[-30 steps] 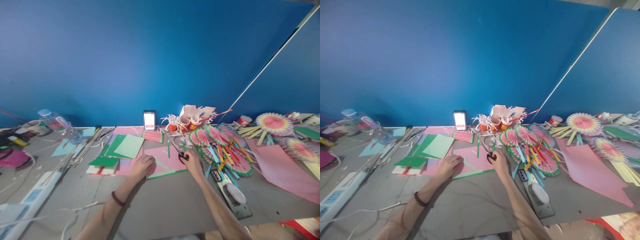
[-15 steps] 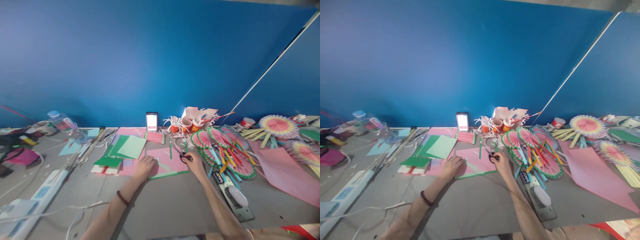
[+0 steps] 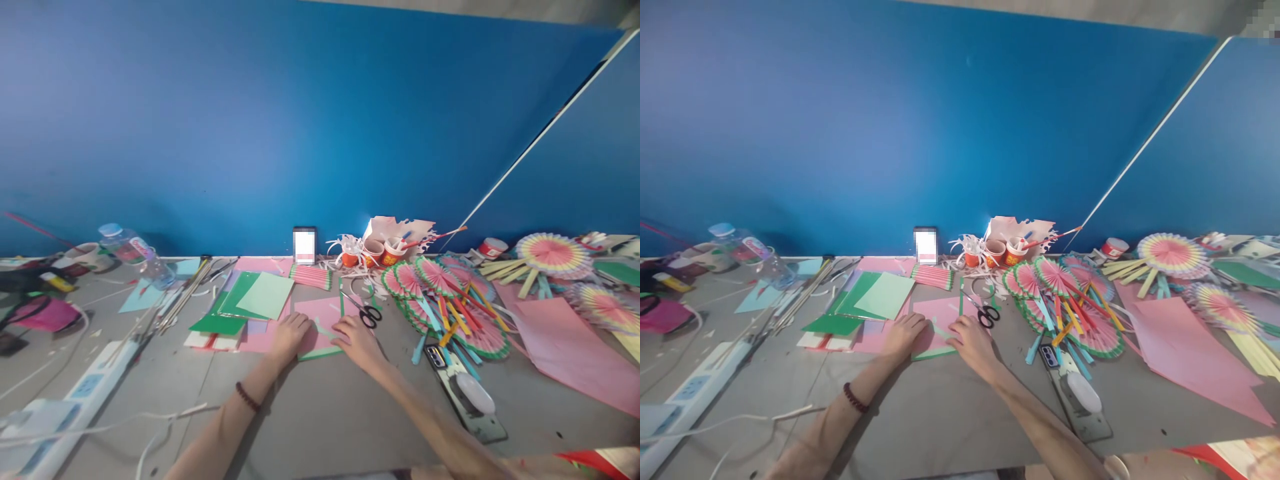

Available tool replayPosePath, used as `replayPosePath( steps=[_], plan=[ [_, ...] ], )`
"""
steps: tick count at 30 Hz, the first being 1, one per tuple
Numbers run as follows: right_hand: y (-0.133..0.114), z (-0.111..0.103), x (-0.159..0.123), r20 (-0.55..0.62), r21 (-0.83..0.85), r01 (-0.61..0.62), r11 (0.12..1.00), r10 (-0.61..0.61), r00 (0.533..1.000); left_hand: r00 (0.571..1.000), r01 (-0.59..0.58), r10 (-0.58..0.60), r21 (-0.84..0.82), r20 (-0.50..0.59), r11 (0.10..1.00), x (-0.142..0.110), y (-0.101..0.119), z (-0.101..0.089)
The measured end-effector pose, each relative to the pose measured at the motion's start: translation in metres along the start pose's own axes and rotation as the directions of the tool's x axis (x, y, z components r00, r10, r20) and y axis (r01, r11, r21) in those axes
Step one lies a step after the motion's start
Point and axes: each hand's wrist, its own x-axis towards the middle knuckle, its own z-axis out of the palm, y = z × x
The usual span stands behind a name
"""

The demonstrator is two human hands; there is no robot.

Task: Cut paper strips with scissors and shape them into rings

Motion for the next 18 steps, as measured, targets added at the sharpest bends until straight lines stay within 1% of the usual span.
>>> replayPosePath(
  steps=[2, 5, 12, 15, 18],
  plan=[
    [-0.001, 0.005, 0.002, 0.012, 0.057, -0.023, 0.998, 0.023, 1.000, 1.000, -0.006, 0.006, 0.005, -0.007, 1.000, -0.001, -0.001, 0.002],
    [0.002, 0.008, 0.004, 0.000, 0.127, -0.062, 0.990, 0.063, 0.998, 1.000, -0.005, 0.006, 0.019, -0.031, 1.000, -0.001, -0.002, 0.004],
    [0.001, 0.007, 0.008, -0.021, 0.117, -0.125, 0.985, 0.128, 0.992, 0.994, 0.018, -0.011, 0.056, -0.112, 0.998, 0.001, 0.000, 0.004],
    [0.001, 0.004, 0.008, -0.020, 0.130, -0.160, 0.979, 0.164, 0.986, 0.992, 0.047, -0.040, 0.057, -0.121, 0.997, 0.002, 0.000, 0.002],
    [0.002, -0.003, 0.006, 0.025, 0.238, -0.173, 0.956, 0.172, 0.985, 0.989, 0.079, -0.077, 0.012, -0.127, 0.997, 0.002, 0.000, -0.005]
  ],
)
